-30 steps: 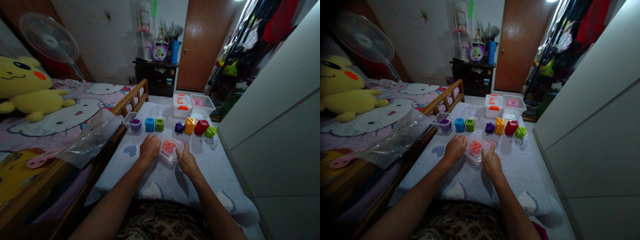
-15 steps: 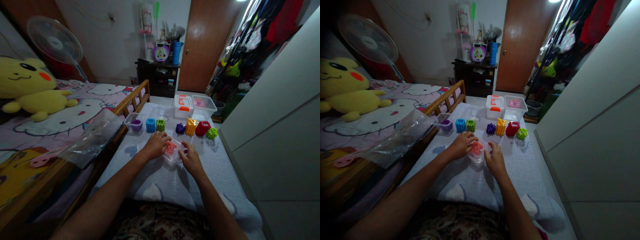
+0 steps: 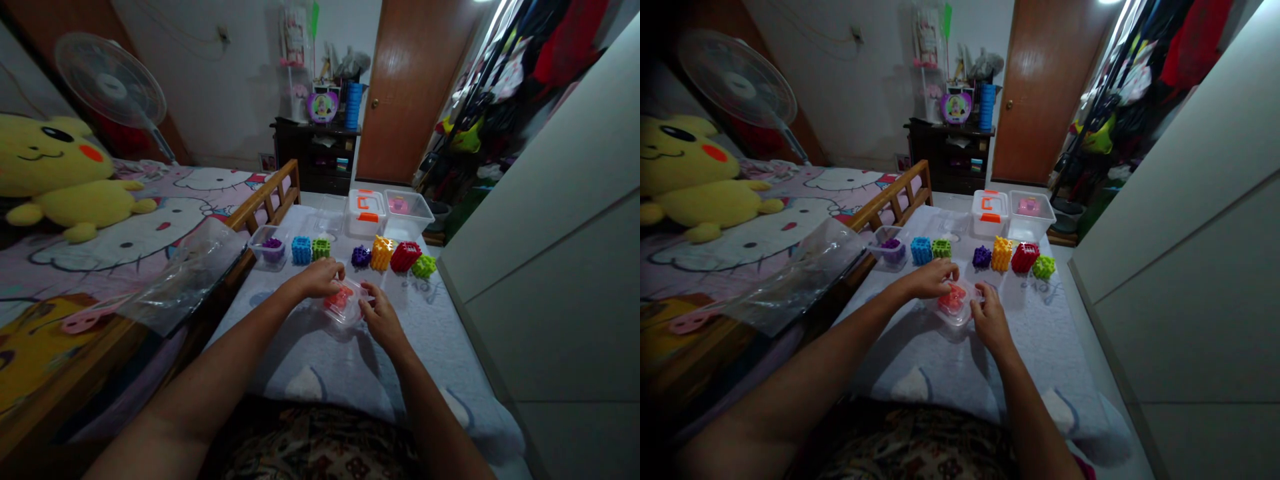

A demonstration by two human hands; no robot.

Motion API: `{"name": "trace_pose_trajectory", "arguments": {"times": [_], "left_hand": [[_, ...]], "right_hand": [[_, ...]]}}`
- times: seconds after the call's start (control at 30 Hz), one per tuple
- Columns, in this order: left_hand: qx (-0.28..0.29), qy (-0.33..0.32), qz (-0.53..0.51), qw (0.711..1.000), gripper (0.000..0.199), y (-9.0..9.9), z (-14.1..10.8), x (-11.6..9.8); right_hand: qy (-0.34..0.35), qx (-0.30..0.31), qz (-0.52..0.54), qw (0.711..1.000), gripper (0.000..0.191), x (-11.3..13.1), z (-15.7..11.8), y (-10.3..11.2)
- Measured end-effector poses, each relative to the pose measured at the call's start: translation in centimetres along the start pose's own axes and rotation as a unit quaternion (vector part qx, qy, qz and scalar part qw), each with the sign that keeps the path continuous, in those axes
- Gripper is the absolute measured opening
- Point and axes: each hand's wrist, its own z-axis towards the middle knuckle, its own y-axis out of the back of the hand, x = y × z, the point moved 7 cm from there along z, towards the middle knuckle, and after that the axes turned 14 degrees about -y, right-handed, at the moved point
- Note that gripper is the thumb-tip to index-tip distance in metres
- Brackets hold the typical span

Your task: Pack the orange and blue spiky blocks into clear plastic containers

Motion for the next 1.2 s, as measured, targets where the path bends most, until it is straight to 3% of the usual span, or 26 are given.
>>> {"name": "trace_pose_trajectory", "arguments": {"times": [0.23,0.47,0.6,0.83,1.03,1.2], "left_hand": [[-0.051,-0.034,-0.121,0.991,0.016,1.1,-1.0,0.5],[-0.049,-0.020,-0.196,0.979,0.011,1.6,-2.3,0.9],[-0.075,0.016,-0.209,0.975,0.013,2.2,-3.7,1.2],[-0.200,0.097,-0.165,0.961,0.022,4.5,-9.5,3.3],[-0.329,0.226,-0.137,0.907,0.030,5.3,-15.9,6.5],[-0.359,0.324,-0.054,0.873,0.033,5.0,-18.9,7.4]], "right_hand": [[-0.044,0.027,0.050,0.997,0.047,-0.5,0.0,0.1],[-0.103,0.050,0.129,0.985,0.053,-0.5,0.8,0.2],[-0.124,0.030,0.136,0.982,0.053,-1.0,0.9,1.3],[-0.155,0.007,0.164,0.974,0.041,-3.3,0.6,2.6],[-0.168,-0.006,0.202,0.965,0.044,-4.5,0.8,2.6],[-0.153,-0.011,0.198,0.968,0.044,-5.1,1.2,2.7]]}}
